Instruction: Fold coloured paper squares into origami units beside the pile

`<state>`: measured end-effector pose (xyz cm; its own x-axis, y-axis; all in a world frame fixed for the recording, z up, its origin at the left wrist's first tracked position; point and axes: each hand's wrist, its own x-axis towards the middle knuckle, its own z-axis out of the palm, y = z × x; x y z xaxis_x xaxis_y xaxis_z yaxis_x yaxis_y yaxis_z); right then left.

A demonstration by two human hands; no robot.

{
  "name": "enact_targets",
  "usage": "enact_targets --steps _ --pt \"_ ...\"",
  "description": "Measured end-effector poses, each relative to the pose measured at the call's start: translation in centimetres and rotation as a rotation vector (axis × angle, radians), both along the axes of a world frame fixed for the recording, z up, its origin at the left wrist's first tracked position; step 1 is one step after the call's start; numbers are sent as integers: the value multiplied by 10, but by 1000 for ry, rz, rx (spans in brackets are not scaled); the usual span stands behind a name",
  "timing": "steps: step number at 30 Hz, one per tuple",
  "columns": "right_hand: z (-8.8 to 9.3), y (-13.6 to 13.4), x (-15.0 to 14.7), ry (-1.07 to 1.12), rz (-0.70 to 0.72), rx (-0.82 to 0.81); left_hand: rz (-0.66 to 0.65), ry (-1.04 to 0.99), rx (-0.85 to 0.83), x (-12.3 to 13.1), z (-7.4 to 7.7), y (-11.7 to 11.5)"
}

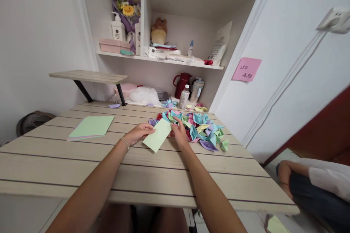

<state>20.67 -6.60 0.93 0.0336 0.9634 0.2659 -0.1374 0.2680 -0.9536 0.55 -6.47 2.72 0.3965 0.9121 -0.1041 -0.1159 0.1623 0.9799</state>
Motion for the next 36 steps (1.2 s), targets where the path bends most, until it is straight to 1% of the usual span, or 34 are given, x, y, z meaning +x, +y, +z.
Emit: enact_targets --steps 2,5,8,11,15,18,21,23,26,28,31,33,36 --pt "3 -2 4 -104 -13 103 66 -50 4 -1 0 2" --pt "6 -5 7 -289 48 235 106 -137 18 -2 0 5" --pt "7 -6 5 -397 109 315 72 -145 8 -2 0 4" --pt "4 -3 3 -404 136 347 8 -113 -12 0 2 0" --pt "3 -1 4 -361 134 337 -62 -134 -22 2 3 -4" --pt "8 -5 3 -374 151 357 -25 -127 -36 3 2 -3" --pt "11 -9 1 -395 233 352 10 -119 6 3 0 -1" --pt "9 -9 -2 -365 238 297 -7 -127 32 4 -1 -1" --pt "4 -7 -4 -247 178 165 -37 -110 32 6 -1 -2" --pt "2 -5 -4 -186 179 116 9 -103 45 7 1 -2" --pt "2 -5 -3 -201 228 120 86 -122 102 9 3 -1" --pt "3 -6 -3 -241 272 131 90 -105 155 10 4 0" --pt "4 -8 -3 -281 329 126 100 -2 244 12 3 -1"
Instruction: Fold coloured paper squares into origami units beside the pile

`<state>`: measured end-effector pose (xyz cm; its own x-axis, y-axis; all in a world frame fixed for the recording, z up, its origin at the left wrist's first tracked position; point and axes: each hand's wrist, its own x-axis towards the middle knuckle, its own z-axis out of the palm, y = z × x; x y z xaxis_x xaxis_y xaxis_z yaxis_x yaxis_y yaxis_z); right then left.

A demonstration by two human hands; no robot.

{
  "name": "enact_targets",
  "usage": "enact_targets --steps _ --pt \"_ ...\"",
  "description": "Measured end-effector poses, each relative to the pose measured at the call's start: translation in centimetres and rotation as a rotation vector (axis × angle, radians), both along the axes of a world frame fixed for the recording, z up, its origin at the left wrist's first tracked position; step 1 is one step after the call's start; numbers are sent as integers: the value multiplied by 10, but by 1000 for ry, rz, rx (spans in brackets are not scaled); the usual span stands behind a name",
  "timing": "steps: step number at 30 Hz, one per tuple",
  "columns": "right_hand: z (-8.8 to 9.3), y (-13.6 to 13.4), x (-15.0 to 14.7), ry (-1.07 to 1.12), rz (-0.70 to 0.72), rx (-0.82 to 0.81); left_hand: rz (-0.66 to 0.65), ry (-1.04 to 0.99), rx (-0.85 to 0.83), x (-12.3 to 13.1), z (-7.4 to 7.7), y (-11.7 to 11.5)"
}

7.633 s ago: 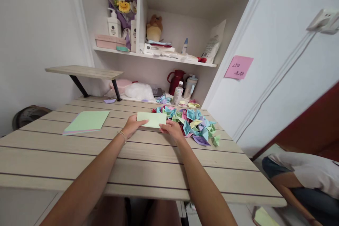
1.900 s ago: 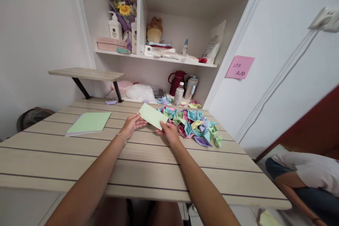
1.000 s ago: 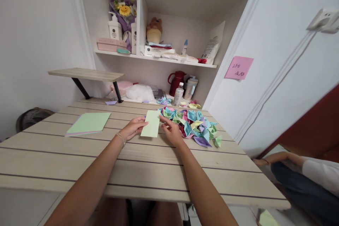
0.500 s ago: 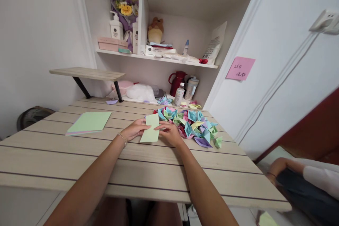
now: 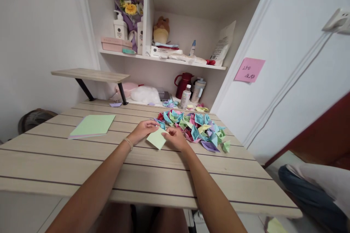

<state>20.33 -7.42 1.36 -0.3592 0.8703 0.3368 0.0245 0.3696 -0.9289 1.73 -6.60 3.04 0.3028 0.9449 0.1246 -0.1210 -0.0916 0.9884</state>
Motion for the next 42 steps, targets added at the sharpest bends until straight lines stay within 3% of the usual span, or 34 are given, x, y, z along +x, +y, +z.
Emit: enact_targets --steps 4,14,24,31,42 --pt "0 -1 0 -72 -25 20 46 113 63 1 -1 -1" --pt "-6 2 1 -241 -227 210 36 178 104 0 0 -1" --pt "-6 4 5 -199 -176 201 94 106 79 -2 -7 5" --pt "-10 5 6 -293 -219 267 83 215 191 -3 -7 2" --pt "-13 3 3 -342 -200 278 100 239 193 -2 0 -4"
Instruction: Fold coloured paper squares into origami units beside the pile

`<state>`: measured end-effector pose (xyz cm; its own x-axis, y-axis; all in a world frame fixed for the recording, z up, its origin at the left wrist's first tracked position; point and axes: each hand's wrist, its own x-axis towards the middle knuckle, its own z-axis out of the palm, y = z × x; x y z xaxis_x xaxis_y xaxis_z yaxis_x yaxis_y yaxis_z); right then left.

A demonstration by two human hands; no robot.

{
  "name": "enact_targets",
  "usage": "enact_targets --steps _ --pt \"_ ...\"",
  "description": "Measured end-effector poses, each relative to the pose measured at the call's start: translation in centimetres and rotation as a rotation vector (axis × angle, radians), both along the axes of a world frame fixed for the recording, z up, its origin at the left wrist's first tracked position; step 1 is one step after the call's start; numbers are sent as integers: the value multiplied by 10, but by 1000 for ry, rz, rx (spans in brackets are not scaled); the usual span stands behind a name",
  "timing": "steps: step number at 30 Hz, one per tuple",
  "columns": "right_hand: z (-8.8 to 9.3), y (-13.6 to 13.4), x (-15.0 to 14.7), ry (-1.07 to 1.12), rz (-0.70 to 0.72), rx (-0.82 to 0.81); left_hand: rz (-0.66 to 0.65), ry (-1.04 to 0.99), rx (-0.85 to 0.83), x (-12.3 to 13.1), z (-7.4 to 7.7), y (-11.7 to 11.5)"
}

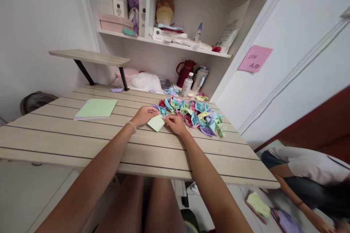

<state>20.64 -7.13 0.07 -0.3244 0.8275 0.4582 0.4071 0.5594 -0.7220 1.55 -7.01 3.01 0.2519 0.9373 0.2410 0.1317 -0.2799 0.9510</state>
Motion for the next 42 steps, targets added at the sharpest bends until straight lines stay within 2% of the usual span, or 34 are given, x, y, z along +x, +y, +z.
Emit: enact_targets --steps 9,19,25,32,39,42 --pt "-3 6 5 146 26 -112 -35 3 -13 -4 -5 6" --pt "0 4 4 189 -14 -102 -42 -74 -69 -2 -5 7" --pt "1 2 3 30 -20 -34 -33 -83 -51 -2 -7 10" --pt "3 5 2 208 -41 -36 -32 -173 -82 -3 -2 8" --pt "11 -4 1 -68 -22 76 12 -106 -53 -3 -2 7" --pt "11 -3 0 -19 -46 45 24 -108 -25 -4 -3 8"
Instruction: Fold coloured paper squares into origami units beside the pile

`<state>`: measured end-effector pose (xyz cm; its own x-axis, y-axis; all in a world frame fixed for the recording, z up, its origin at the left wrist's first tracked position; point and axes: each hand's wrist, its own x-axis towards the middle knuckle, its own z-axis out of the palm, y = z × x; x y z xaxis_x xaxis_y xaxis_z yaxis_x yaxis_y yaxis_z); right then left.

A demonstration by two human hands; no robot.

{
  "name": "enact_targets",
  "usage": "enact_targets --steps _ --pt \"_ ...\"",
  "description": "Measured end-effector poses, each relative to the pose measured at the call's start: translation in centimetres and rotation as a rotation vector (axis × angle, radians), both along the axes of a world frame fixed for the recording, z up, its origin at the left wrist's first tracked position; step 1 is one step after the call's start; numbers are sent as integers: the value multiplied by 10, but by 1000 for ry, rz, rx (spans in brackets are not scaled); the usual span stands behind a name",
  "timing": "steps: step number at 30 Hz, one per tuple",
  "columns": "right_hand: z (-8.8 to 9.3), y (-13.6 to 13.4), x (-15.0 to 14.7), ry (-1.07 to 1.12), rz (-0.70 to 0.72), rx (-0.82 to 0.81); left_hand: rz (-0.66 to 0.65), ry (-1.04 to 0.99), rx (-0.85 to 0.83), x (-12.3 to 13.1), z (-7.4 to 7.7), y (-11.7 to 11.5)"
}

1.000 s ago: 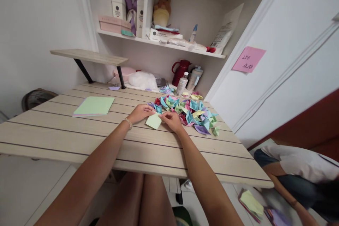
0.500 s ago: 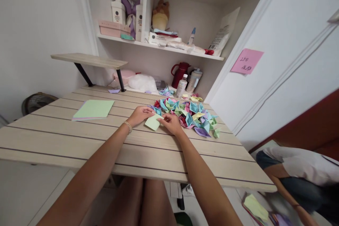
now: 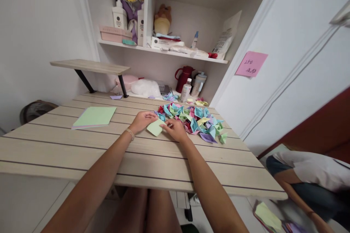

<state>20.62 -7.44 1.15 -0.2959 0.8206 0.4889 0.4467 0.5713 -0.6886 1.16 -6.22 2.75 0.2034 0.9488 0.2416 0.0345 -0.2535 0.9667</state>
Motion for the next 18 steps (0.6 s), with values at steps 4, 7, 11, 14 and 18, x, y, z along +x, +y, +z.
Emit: enact_targets --steps 4,7,11,14,18 --pt "0 4 -2 316 7 -103 6 -46 26 0 0 1" --pt "2 6 -2 512 39 -178 -5 -55 33 2 -1 1" --pt "3 7 0 618 27 -241 -14 -50 49 5 -3 0" --pt "2 9 0 632 -1 -248 -16 -43 64 6 -3 -1" --pt "0 11 -1 627 -19 -246 -4 -21 87 6 -1 -2"
